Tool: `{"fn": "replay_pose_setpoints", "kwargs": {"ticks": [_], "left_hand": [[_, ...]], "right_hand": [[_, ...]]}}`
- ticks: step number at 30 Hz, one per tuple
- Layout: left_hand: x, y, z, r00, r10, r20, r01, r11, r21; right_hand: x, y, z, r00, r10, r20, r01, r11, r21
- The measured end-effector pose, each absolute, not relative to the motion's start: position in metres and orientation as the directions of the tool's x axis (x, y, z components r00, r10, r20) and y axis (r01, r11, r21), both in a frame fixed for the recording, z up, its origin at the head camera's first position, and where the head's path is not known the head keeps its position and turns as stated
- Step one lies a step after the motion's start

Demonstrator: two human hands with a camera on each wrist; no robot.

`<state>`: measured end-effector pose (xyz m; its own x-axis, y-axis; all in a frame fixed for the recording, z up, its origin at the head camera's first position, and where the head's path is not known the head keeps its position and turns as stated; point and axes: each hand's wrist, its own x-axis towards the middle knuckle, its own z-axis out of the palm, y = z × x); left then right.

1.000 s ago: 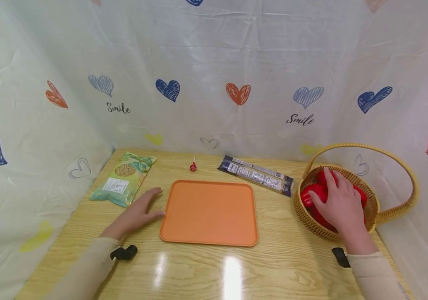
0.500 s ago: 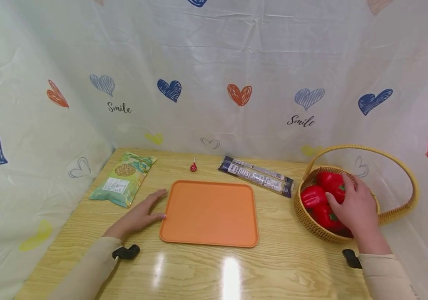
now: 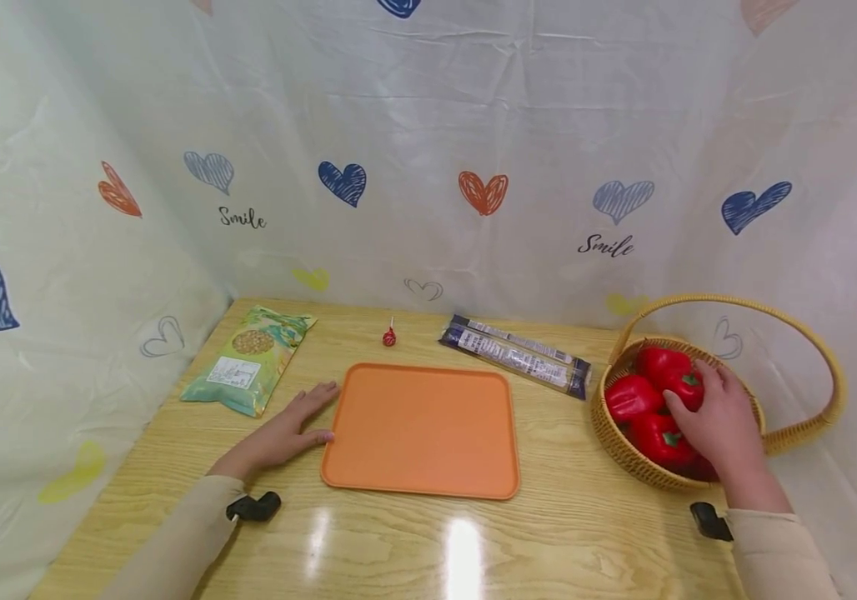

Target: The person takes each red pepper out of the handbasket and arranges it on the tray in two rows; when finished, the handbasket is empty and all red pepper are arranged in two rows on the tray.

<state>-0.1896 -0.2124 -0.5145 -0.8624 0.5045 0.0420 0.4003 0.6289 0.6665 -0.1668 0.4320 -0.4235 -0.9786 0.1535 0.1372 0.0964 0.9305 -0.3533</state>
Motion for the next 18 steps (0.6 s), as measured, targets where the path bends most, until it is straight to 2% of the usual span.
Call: {"fn": "replay_pose_setpoints", "kwargs": {"ticks": [8,18], "left_hand": [[-0.1901,-0.2108,-0.5135,-0.846,0.530,0.055,0.439,0.635,0.635],[-0.1903,-0.2096,-0.5137,-0.842,0.536,0.058,0.446,0.633,0.633]], "right_hand": [[-0.1676,0.4360,-0.4243,-0.983,0.168,0.081,0.129,0.927,-0.352],[-0.1665,0.4372,-0.4242,-0.982,0.165,0.096,0.119,0.923,-0.365]]}}
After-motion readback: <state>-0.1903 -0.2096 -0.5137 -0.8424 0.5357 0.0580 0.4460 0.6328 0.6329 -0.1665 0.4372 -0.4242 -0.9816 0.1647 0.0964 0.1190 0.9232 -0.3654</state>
